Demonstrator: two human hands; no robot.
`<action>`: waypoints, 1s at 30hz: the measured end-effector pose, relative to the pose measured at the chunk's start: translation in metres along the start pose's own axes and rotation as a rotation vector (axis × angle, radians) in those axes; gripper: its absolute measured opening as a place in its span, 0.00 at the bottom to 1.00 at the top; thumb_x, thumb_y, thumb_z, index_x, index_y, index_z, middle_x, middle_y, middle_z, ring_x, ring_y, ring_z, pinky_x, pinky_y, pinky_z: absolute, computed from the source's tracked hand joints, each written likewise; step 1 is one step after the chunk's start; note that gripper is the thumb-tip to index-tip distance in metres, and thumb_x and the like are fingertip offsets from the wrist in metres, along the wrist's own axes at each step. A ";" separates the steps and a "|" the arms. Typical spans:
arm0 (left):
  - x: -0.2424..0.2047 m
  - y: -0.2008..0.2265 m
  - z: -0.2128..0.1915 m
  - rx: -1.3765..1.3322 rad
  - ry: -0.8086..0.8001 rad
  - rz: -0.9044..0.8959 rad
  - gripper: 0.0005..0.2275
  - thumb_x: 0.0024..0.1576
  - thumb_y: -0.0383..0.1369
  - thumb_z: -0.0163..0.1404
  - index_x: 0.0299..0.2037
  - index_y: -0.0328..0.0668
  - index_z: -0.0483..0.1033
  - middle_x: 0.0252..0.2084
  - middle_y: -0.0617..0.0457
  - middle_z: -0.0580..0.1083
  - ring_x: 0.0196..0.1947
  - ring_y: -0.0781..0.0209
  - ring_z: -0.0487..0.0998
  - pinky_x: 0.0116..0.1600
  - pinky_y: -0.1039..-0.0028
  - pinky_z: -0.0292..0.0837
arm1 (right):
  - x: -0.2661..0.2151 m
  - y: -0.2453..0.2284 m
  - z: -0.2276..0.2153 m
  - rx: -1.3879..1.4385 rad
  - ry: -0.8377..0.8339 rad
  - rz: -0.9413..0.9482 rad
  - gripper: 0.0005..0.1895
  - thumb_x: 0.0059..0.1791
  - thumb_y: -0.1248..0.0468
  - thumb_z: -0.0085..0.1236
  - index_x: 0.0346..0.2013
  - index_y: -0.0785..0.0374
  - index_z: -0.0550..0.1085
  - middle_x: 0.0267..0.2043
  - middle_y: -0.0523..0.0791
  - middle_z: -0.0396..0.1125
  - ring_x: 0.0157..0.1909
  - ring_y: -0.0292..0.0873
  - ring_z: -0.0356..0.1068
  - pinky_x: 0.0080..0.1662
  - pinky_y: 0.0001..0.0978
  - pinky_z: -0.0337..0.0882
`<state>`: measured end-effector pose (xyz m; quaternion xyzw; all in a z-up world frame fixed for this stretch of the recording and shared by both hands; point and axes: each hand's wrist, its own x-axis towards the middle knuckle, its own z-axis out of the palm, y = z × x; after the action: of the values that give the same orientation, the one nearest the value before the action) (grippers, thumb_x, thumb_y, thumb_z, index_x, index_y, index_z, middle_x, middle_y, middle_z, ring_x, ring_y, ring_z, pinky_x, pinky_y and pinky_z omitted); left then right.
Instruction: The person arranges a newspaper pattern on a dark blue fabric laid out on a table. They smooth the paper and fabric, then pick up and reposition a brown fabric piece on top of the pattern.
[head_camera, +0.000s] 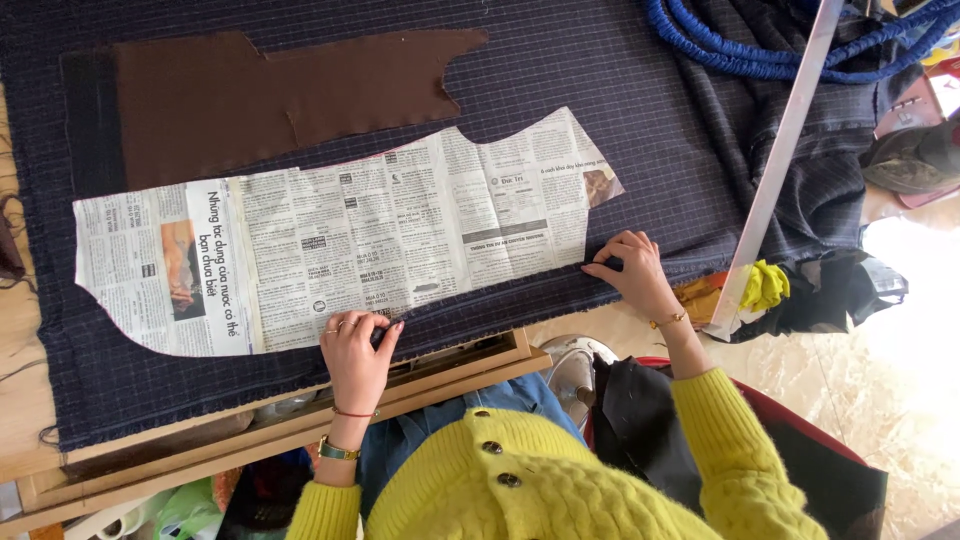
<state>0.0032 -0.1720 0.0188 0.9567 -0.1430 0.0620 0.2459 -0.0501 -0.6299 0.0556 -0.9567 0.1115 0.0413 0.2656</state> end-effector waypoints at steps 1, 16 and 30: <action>-0.001 -0.001 0.002 0.001 0.000 -0.002 0.10 0.55 0.44 0.62 0.31 0.55 0.76 0.36 0.64 0.72 0.50 0.54 0.73 0.55 0.59 0.67 | 0.000 0.001 0.000 0.000 -0.002 -0.002 0.13 0.47 0.48 0.68 0.32 0.53 0.79 0.44 0.40 0.68 0.51 0.44 0.63 0.53 0.39 0.59; -0.005 -0.002 0.015 -0.006 0.081 0.009 0.11 0.53 0.46 0.63 0.33 0.56 0.75 0.36 0.63 0.72 0.51 0.56 0.72 0.62 0.60 0.63 | 0.001 0.003 0.008 -0.047 0.056 -0.067 0.13 0.44 0.48 0.70 0.36 0.49 0.79 0.42 0.38 0.67 0.50 0.43 0.64 0.54 0.38 0.62; -0.046 -0.037 -0.009 0.140 0.198 0.138 0.26 0.46 0.38 0.64 0.57 0.53 0.73 0.58 0.53 0.70 0.64 0.52 0.68 0.74 0.48 0.53 | -0.006 -0.096 0.080 -0.055 -0.067 -0.589 0.19 0.40 0.53 0.71 0.45 0.44 0.78 0.42 0.40 0.65 0.49 0.45 0.65 0.54 0.37 0.64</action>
<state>-0.0299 -0.1255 0.0017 0.9486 -0.1787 0.1829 0.1866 -0.0353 -0.5076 0.0361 -0.9528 -0.1807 -0.0027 0.2439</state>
